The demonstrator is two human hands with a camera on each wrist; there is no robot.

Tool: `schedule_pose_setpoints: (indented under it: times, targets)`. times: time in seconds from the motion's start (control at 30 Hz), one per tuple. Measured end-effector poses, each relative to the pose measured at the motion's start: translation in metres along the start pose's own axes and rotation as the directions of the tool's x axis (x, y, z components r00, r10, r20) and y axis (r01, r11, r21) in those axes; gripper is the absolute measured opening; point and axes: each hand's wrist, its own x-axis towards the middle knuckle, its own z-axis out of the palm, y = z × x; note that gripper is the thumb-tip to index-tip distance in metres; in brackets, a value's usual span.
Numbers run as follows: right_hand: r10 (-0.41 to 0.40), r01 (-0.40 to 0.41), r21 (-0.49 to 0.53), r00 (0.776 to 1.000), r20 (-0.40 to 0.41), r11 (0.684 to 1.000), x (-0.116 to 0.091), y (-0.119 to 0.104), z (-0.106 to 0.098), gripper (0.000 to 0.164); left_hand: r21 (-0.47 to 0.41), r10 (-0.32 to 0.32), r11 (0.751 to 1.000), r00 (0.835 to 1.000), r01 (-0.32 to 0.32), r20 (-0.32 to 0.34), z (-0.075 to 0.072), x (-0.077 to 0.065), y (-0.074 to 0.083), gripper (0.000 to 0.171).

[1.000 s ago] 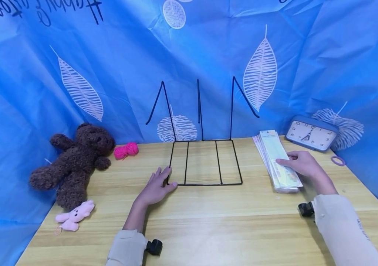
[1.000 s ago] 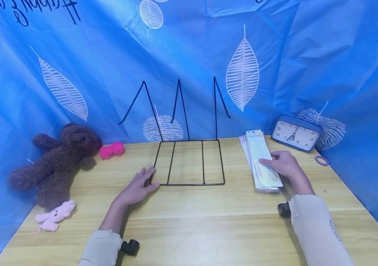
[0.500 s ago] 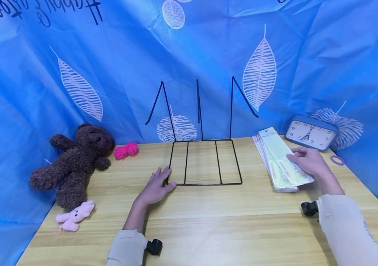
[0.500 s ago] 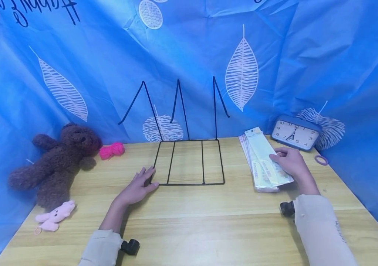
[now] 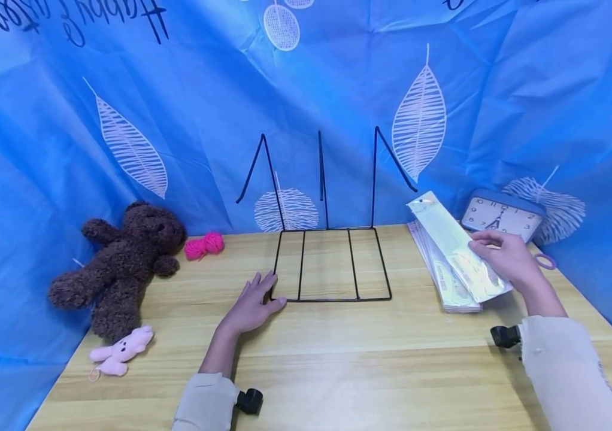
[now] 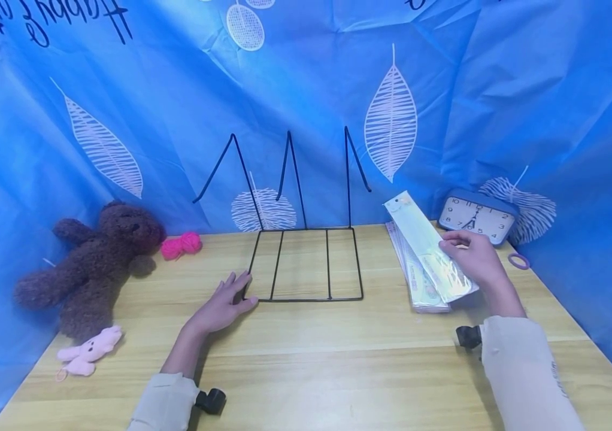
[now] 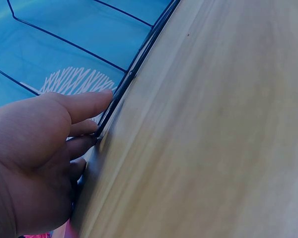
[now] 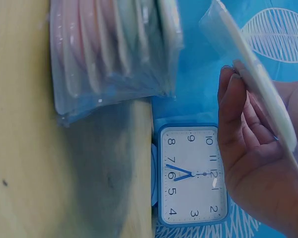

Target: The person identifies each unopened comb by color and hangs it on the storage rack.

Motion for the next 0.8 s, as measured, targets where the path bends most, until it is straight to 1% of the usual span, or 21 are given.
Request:
schedule_pose_setpoints:
  times: [0.2, 0.27, 0.33, 0.4, 0.57, 0.67, 0.8]
  targets:
    - [-0.011, 0.012, 0.014, 1.0, -0.025, 1.0, -0.001, -0.007, -0.002, 0.051, 0.001, -0.001, 1.0, 1.0, 0.001, -0.001, 0.0, 0.0, -0.001, 0.07]
    - [-0.031, 0.031, 0.016, 0.999, -0.037, 0.999, -0.002, -0.009, -0.002, 0.049, 0.005, 0.0, 1.0, 1.0, 0.0, -0.001, 0.0, 0.001, -0.001, 0.07]
    - [-0.06, 0.061, 0.021, 0.997, -0.051, 0.998, -0.002, -0.013, -0.003, 0.047, 0.005, 0.002, 1.0, 1.0, -0.002, -0.004, 0.0, 0.0, -0.001, 0.07]
    - [-0.112, 0.114, 0.03, 0.992, -0.066, 0.993, -0.003, -0.017, -0.003, 0.043, 0.007, 0.003, 1.0, 1.0, -0.003, -0.003, 0.0, 0.001, -0.002, 0.069]
    - [-0.24, 0.248, 0.09, 0.967, -0.089, 0.965, -0.004, -0.028, -0.001, 0.031, 0.01, 0.015, 1.0, 1.0, -0.015, 0.0, 0.001, 0.001, -0.003, 0.065]
    - [-0.273, 0.283, 0.109, 0.957, -0.097, 0.953, -0.005, -0.037, 0.001, 0.027, 0.006, 0.02, 1.0, 1.0, -0.02, 0.002, 0.001, 0.001, -0.003, 0.064]
    - [-0.288, 0.3, 0.109, 0.951, -0.11, 0.948, -0.005, -0.048, 0.003, 0.025, 0.0, 0.021, 1.0, 1.0, -0.021, 0.003, 0.0, 0.001, -0.003, 0.064]
